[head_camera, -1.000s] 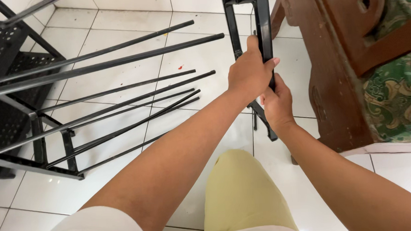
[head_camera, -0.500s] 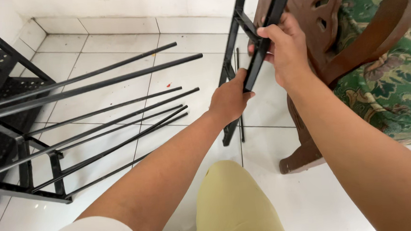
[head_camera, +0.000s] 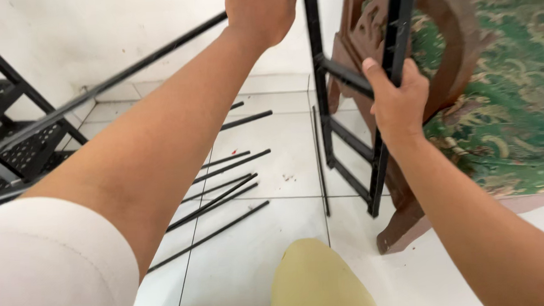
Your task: The person assembles a black metal shoe rack by hand. They insert horizontal bars into the side frames, connect the two sides, and adjust the structure to ensure stability.
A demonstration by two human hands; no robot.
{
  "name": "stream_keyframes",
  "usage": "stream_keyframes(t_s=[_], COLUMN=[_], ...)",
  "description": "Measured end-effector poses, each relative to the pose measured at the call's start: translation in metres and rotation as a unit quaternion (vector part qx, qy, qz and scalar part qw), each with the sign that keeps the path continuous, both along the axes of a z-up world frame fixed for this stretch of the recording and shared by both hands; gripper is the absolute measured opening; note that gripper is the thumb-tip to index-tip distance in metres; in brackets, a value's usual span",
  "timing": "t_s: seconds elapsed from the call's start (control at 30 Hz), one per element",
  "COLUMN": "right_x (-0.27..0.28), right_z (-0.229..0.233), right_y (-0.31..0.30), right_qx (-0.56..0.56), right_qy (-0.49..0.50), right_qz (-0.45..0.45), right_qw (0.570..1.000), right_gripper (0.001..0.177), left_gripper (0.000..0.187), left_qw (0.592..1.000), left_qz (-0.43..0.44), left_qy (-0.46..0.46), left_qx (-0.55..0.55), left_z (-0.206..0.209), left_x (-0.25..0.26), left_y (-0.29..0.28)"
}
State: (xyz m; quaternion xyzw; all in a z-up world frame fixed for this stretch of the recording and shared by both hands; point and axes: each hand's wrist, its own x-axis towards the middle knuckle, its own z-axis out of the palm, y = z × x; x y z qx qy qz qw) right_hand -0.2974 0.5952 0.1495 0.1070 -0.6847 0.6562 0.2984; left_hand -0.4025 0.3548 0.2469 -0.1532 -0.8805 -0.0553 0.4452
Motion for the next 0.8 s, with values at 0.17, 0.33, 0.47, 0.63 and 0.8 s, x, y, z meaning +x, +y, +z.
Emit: stream_keyframes(t_s=[0.17,0.33,0.47,0.63,0.8], right_x=[0.045,0.060,0.047,0.015,-0.014], right_z=[0.007,0.011,0.005,-0.037,-0.124], right_y=[0.009,0.025,0.025,-0.006,-0.054], right_qx=[-0.031,-0.065,0.014,0.169,0.411], right_qy=[-0.023,-0.071,-0.122,-0.251,-0.188], right_qz=[0.020,-0.040,-0.085,-0.038,-0.104], right_qw=[0.999,0.995,0.989,0.952,0.886], right_gripper=[0.036,0.034,0.044,0.048,0.037], left_gripper=[0.029,0.049,0.061,0.043,0.050], left_qw=[0.999,0.985,0.956,0.937,0.920], left_qz=[-0.015,0.062,0.121,0.065,0.083], left_qy=[-0.005,-0.162,-0.257,-0.323,-0.383], left_qx=[0.045,0.018,-0.072,-0.116,-0.027], left_z=[0.029,0.034,0.025,-0.023,-0.094], left_x=[0.020,0.068,0.096,0.133,0.195], left_y=[0.032,0.042,0.038,0.026,-0.008])
